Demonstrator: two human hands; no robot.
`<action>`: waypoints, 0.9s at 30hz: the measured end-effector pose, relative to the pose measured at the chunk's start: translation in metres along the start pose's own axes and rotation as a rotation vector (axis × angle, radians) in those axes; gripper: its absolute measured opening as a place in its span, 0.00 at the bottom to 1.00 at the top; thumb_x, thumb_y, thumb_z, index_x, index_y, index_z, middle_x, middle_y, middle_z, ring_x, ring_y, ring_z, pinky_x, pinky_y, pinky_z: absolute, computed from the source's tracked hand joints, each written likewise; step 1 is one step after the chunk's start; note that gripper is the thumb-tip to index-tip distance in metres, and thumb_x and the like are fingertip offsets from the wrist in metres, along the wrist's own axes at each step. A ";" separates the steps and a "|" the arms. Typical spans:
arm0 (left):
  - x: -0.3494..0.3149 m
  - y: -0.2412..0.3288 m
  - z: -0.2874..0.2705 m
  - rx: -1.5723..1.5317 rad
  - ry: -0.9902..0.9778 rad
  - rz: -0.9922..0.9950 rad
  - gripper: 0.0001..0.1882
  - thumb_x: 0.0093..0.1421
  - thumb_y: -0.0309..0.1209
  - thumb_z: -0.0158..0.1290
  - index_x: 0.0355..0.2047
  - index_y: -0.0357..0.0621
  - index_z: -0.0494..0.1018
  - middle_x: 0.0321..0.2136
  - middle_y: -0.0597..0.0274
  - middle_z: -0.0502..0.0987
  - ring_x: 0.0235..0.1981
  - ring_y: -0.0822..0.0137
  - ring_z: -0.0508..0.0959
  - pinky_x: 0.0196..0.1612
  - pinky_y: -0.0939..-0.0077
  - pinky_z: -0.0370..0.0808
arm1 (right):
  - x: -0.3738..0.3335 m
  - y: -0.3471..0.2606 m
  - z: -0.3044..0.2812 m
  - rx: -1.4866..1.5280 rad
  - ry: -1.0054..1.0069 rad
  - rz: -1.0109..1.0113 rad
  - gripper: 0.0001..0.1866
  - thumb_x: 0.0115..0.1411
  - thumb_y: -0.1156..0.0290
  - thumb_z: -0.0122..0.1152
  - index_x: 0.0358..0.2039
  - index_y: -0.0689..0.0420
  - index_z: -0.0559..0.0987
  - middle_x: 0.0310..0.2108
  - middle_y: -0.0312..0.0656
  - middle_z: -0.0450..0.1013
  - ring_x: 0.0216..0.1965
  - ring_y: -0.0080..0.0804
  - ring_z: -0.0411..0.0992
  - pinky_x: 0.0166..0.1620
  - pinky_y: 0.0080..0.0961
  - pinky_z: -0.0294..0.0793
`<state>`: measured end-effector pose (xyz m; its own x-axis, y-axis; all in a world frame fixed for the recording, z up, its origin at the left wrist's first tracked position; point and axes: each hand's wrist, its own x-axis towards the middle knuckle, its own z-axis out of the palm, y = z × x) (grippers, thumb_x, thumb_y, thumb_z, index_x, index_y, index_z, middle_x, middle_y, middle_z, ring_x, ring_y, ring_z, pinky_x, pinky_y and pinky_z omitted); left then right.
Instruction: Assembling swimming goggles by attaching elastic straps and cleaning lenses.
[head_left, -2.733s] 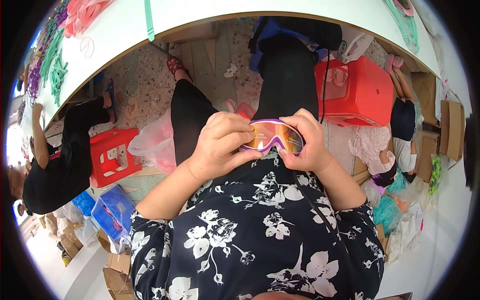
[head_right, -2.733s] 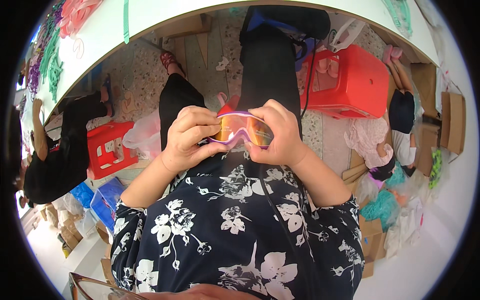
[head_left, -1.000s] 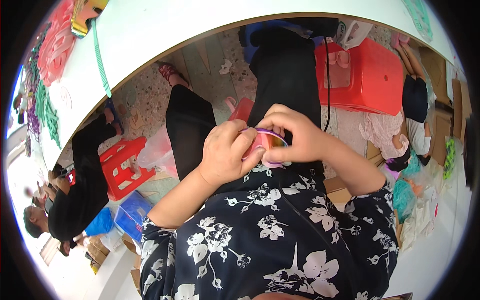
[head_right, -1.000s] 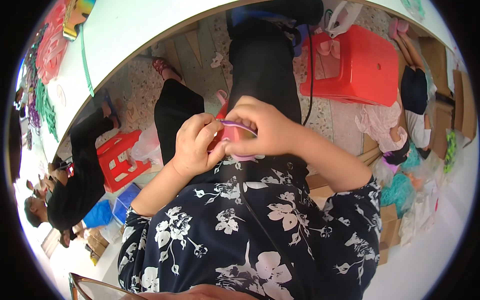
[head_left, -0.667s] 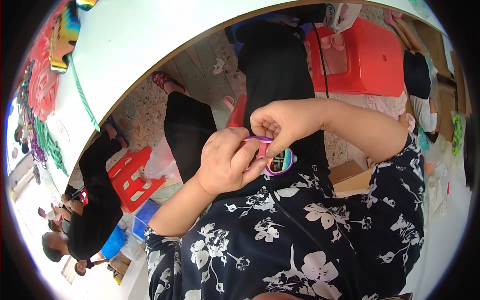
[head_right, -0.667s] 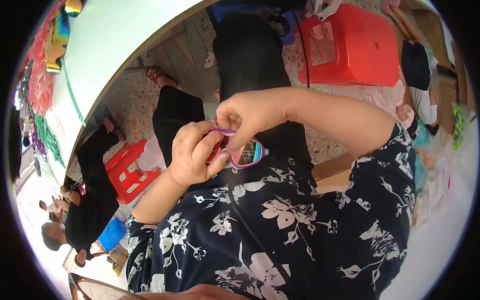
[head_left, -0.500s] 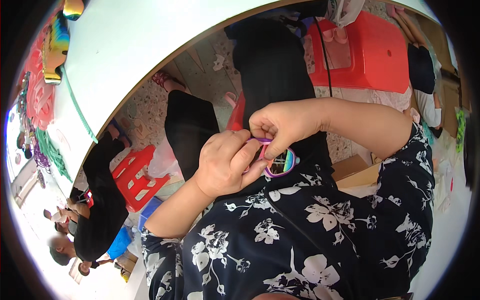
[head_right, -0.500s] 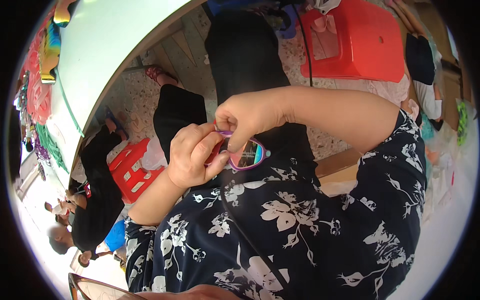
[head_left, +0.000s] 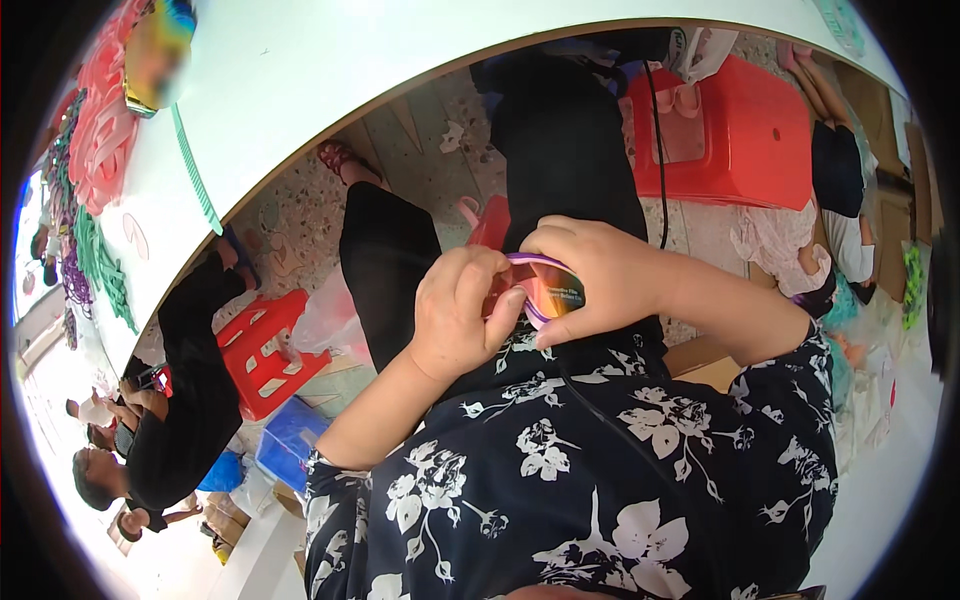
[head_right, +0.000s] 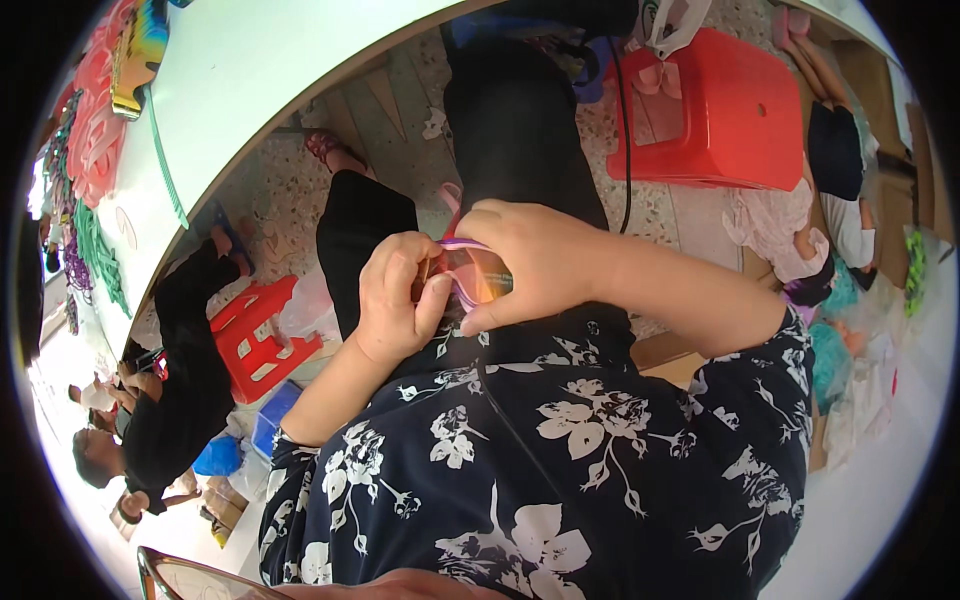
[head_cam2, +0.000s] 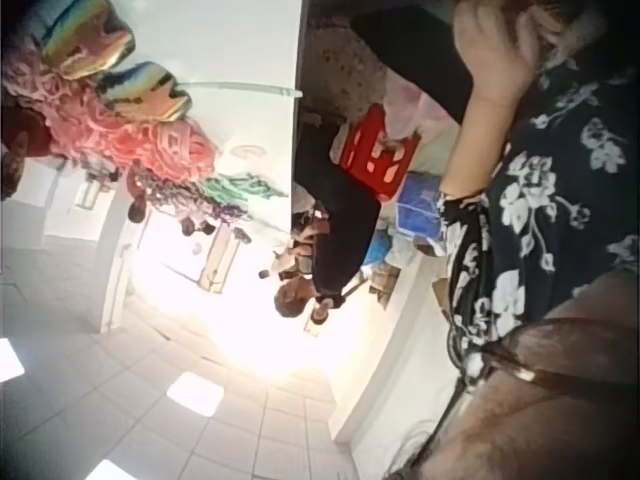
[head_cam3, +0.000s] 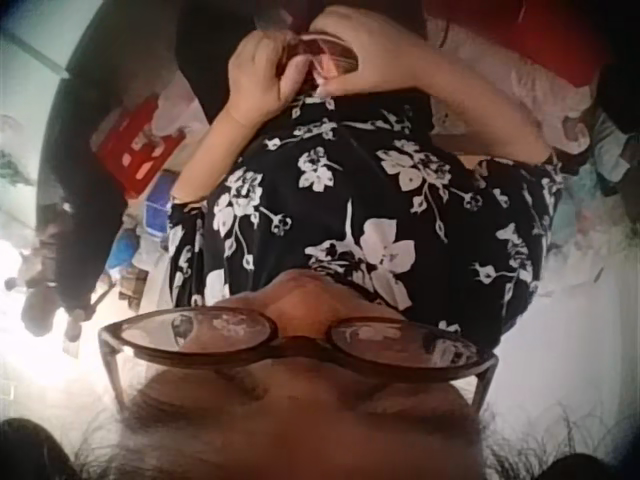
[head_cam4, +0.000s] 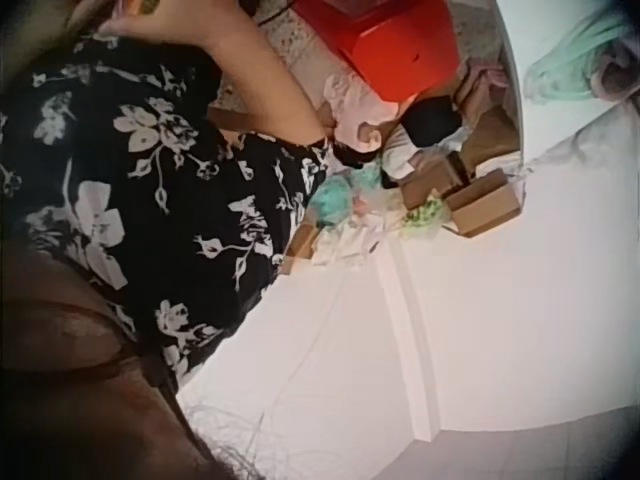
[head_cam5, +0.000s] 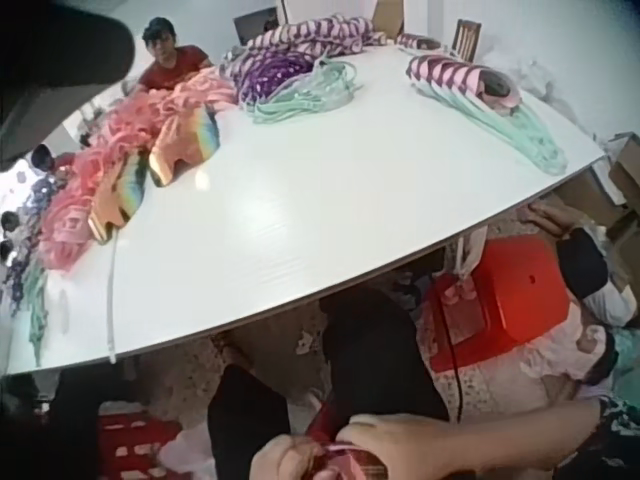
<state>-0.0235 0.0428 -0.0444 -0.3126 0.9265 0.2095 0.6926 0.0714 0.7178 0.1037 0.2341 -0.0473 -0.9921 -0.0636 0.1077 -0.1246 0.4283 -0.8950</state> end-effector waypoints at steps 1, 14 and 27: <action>-0.001 0.001 0.001 0.010 0.011 0.007 0.14 0.55 0.27 0.57 0.40 0.37 0.70 0.32 0.51 0.74 0.27 0.54 0.73 0.31 0.63 0.73 | -0.003 0.000 0.008 -0.035 0.046 0.045 0.34 0.41 0.52 0.77 0.42 0.62 0.75 0.32 0.46 0.71 0.31 0.45 0.73 0.35 0.33 0.73; -0.004 -0.007 0.016 -0.067 -0.022 -0.126 0.11 0.56 0.26 0.57 0.39 0.40 0.71 0.27 0.53 0.76 0.26 0.50 0.77 0.31 0.61 0.75 | -0.004 0.012 0.038 -0.073 0.281 0.035 0.23 0.38 0.60 0.72 0.31 0.57 0.72 0.29 0.42 0.70 0.28 0.45 0.72 0.32 0.37 0.72; -0.011 0.012 -0.009 -0.120 -0.063 -0.233 0.24 0.59 0.36 0.61 0.52 0.36 0.70 0.40 0.47 0.77 0.40 0.51 0.80 0.44 0.63 0.77 | -0.009 -0.005 0.015 0.028 0.101 0.143 0.30 0.41 0.60 0.75 0.43 0.61 0.77 0.34 0.44 0.74 0.34 0.42 0.74 0.38 0.33 0.73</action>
<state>-0.0175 0.0302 -0.0320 -0.4106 0.9118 -0.0100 0.5235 0.2447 0.8161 0.1136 0.2191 -0.0508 -0.9959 0.0878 0.0206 0.0164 0.4016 -0.9157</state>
